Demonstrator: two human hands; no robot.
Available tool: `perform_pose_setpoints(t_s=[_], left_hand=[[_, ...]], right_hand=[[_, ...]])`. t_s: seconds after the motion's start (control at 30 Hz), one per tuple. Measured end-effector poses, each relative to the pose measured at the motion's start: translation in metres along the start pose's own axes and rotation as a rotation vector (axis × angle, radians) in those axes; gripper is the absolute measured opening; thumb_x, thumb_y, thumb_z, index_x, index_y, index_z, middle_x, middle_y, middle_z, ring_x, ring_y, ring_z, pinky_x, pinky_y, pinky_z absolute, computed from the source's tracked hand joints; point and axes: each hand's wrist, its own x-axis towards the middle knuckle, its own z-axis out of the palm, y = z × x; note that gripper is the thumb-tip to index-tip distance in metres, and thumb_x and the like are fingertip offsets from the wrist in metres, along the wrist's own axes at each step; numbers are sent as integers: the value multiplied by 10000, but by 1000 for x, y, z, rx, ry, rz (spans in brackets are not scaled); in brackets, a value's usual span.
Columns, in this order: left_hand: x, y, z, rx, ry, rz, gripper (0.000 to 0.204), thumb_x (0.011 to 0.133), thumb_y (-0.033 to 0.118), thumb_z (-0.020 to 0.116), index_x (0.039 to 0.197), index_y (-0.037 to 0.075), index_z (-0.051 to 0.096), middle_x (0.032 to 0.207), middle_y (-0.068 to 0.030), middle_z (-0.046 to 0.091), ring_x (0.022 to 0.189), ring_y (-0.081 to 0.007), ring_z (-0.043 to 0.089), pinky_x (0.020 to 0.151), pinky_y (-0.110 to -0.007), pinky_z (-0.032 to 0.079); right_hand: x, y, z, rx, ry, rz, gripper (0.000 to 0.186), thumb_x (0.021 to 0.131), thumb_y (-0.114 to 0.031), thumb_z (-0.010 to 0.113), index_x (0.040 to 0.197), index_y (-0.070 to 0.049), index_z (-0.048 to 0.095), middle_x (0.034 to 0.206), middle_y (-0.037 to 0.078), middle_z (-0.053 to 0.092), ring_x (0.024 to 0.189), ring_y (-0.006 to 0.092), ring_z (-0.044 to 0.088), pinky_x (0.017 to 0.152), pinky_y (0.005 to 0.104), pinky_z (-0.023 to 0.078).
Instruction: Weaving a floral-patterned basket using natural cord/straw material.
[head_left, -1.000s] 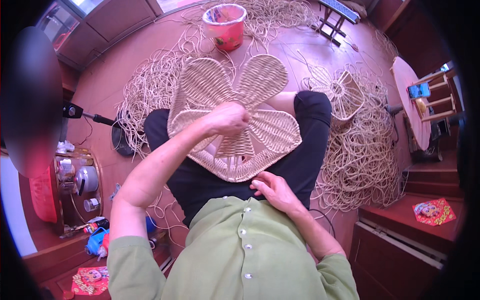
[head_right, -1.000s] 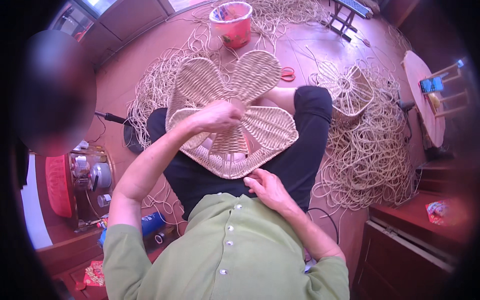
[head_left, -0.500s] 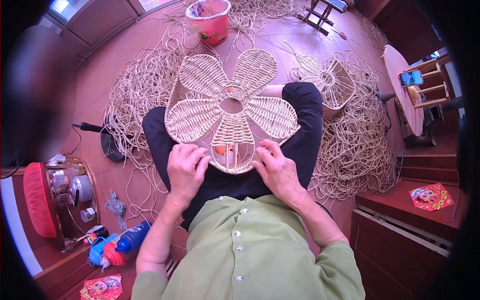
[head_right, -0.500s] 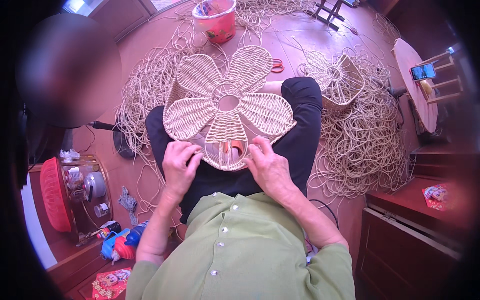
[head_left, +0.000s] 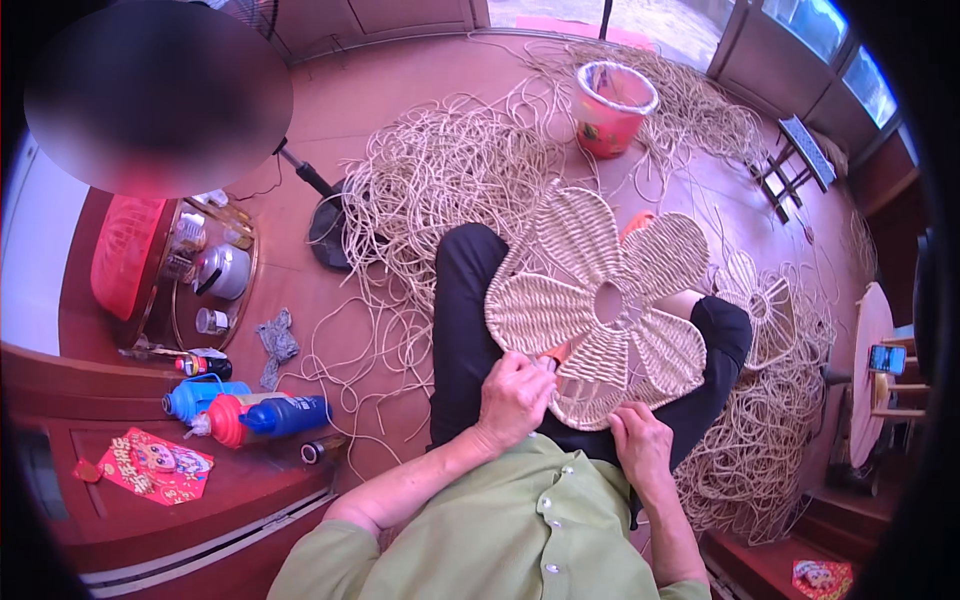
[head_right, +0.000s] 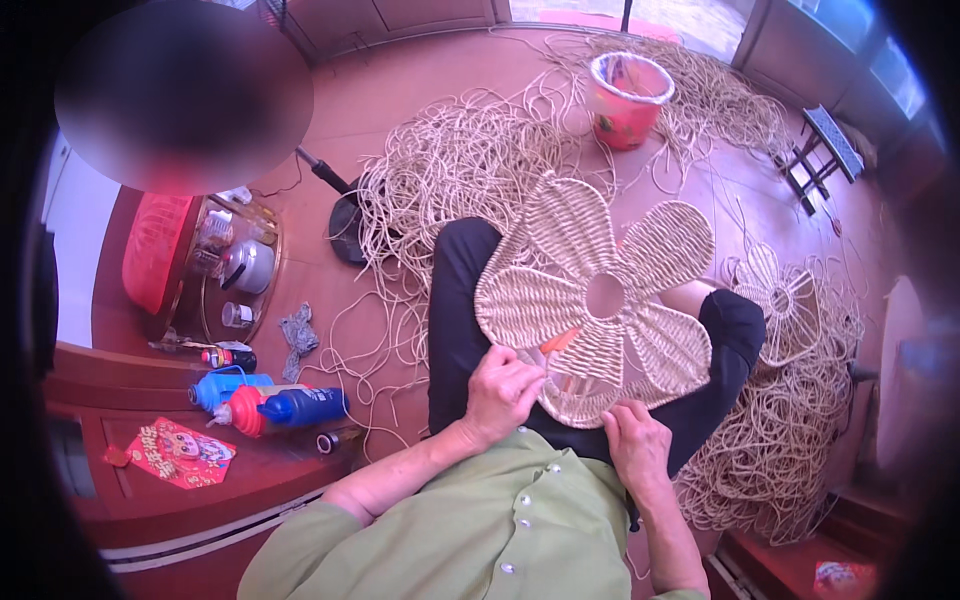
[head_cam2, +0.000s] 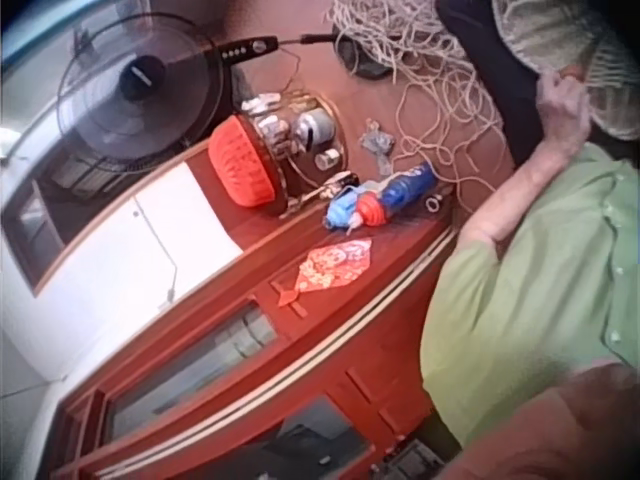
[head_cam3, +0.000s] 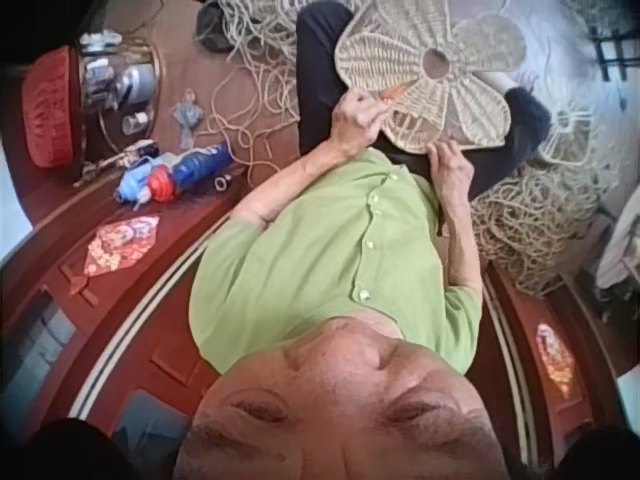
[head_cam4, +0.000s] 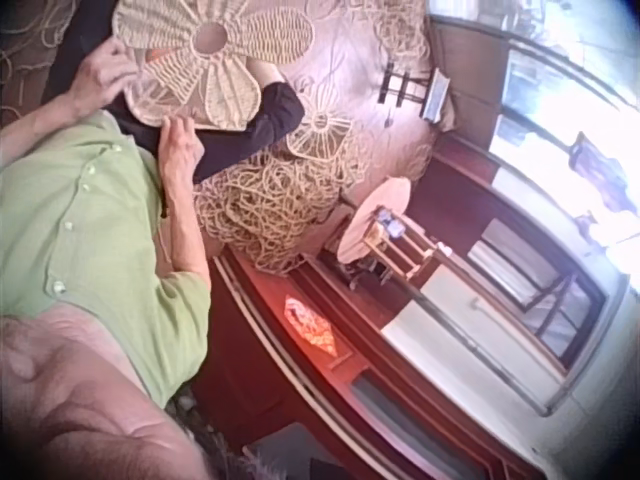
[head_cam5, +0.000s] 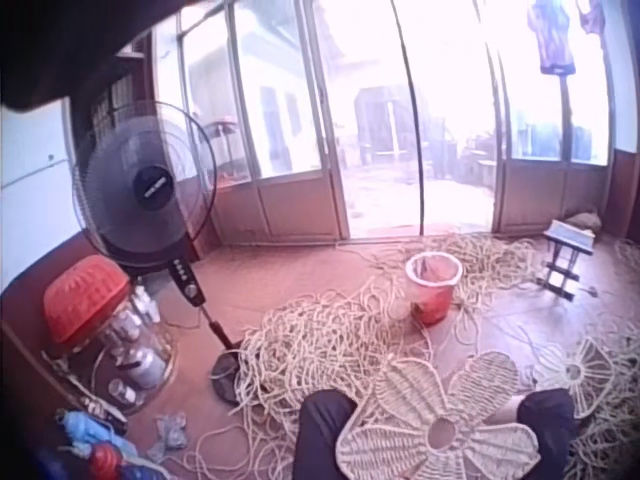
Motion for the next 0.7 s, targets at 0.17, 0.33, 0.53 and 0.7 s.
perform_pose_setpoints(t_s=[0.17,0.33,0.53,0.7], left_hand=[[30,-15,-28,-181,47,44,71,822,64,710,892,58,716,841,-65,680,839,-263,624,776,-395,525],[110,-121,-70,-29,193,-131,143,859,37,676,993,6,714,964,-136,717,878,-279,692,799,-361,543],[138,-298,-16,202,-294,-423,195,806,194,686,936,72,766,1027,-169,707,970,-335,681,882,-441,538],[181,-342,51,305,-277,-457,197,819,123,617,956,77,751,1074,-172,672,1022,-372,654,891,-458,539]], right_hand=[[5,10,-22,-52,32,-105,119,869,-167,753,857,-58,707,911,83,706,731,281,692,645,395,545],[28,64,-63,-49,433,-84,128,916,-64,635,808,1,611,820,134,637,697,303,626,629,394,482],[60,101,-45,13,521,206,178,976,-84,545,818,-3,566,792,139,556,741,316,569,661,412,437],[71,103,-54,-159,376,81,170,910,-92,581,757,-20,561,743,127,540,693,317,537,623,442,401]])
